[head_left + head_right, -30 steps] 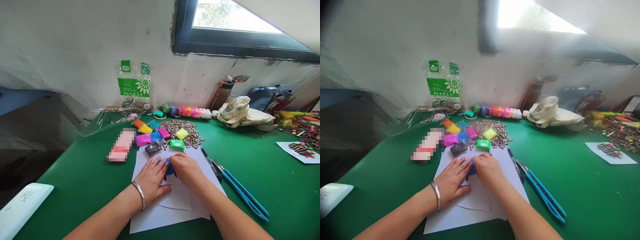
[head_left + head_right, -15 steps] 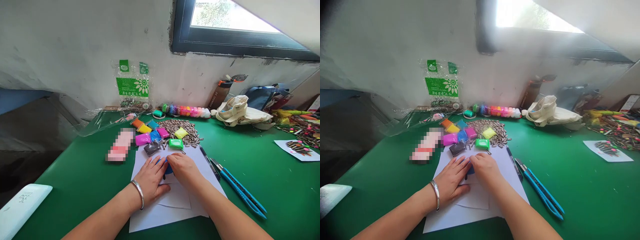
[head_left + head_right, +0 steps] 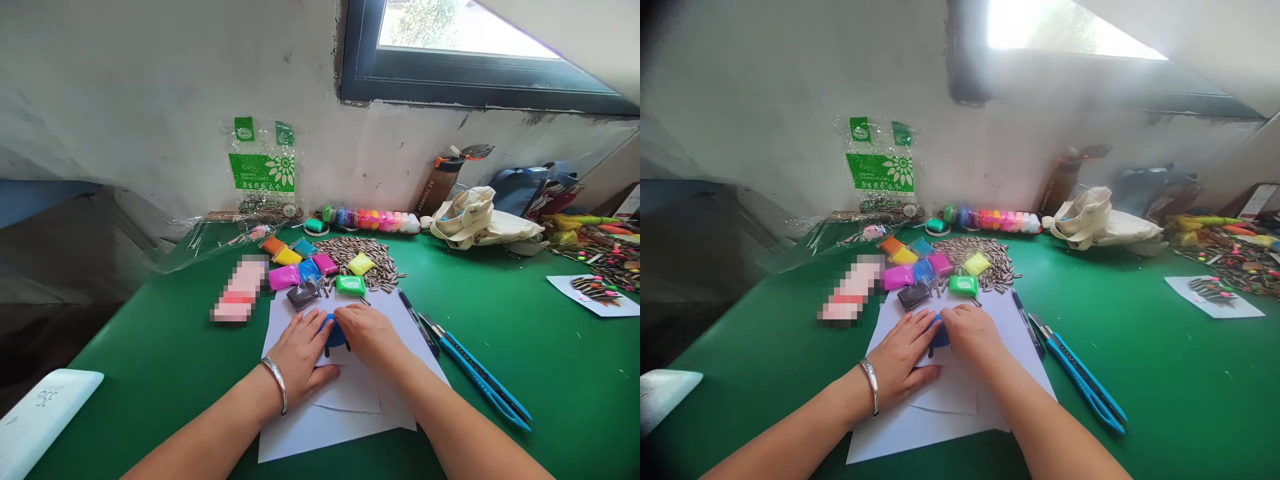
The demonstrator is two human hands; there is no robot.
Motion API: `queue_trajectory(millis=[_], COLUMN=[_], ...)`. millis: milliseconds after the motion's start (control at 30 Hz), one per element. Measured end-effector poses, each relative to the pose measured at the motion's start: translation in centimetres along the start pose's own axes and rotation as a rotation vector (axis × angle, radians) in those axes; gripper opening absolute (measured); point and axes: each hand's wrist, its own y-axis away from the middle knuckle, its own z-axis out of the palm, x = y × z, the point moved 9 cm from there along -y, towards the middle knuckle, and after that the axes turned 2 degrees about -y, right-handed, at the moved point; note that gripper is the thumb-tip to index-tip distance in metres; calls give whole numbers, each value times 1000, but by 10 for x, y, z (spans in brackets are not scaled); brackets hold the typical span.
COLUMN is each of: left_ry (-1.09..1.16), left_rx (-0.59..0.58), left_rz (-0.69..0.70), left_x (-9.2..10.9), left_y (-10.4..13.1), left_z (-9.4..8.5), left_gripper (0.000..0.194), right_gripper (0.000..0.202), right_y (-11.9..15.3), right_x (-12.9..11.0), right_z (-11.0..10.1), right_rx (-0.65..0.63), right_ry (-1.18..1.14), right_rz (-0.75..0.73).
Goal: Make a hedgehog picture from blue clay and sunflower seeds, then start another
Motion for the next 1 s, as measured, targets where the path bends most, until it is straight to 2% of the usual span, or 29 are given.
queue_trajectory(millis=[133, 233, 433, 667, 833, 900, 1000], left_ry=[1, -2, -3, -9, 3, 18, 68], left_rx=[6, 11, -43, -42, -36, -22, 4], left_rz=[-6, -16, -21, -26, -21, -17, -5], left_x=[0, -1, -1, -1, 0, 0, -2], left_y=[0, 1, -1, -1, 0, 0, 0], left_z=[-1, -1, 4, 2, 2, 1, -4], left_gripper=[70, 71, 71, 70, 69, 69, 69], right_gripper=[22, 23, 25, 22, 24, 23, 20], right_y=[4, 5, 1, 4, 3, 3, 4], right_x=[25, 37, 21, 38, 29, 30, 37], right_z=[-9, -12, -12, -15, -13, -14, -21], right_rx=[101, 105, 37, 103, 29, 52, 153], right_ry=[-186, -266, -179, -302, -251, -264, -310], right_rz=[158, 238, 151, 234, 170, 184, 213])
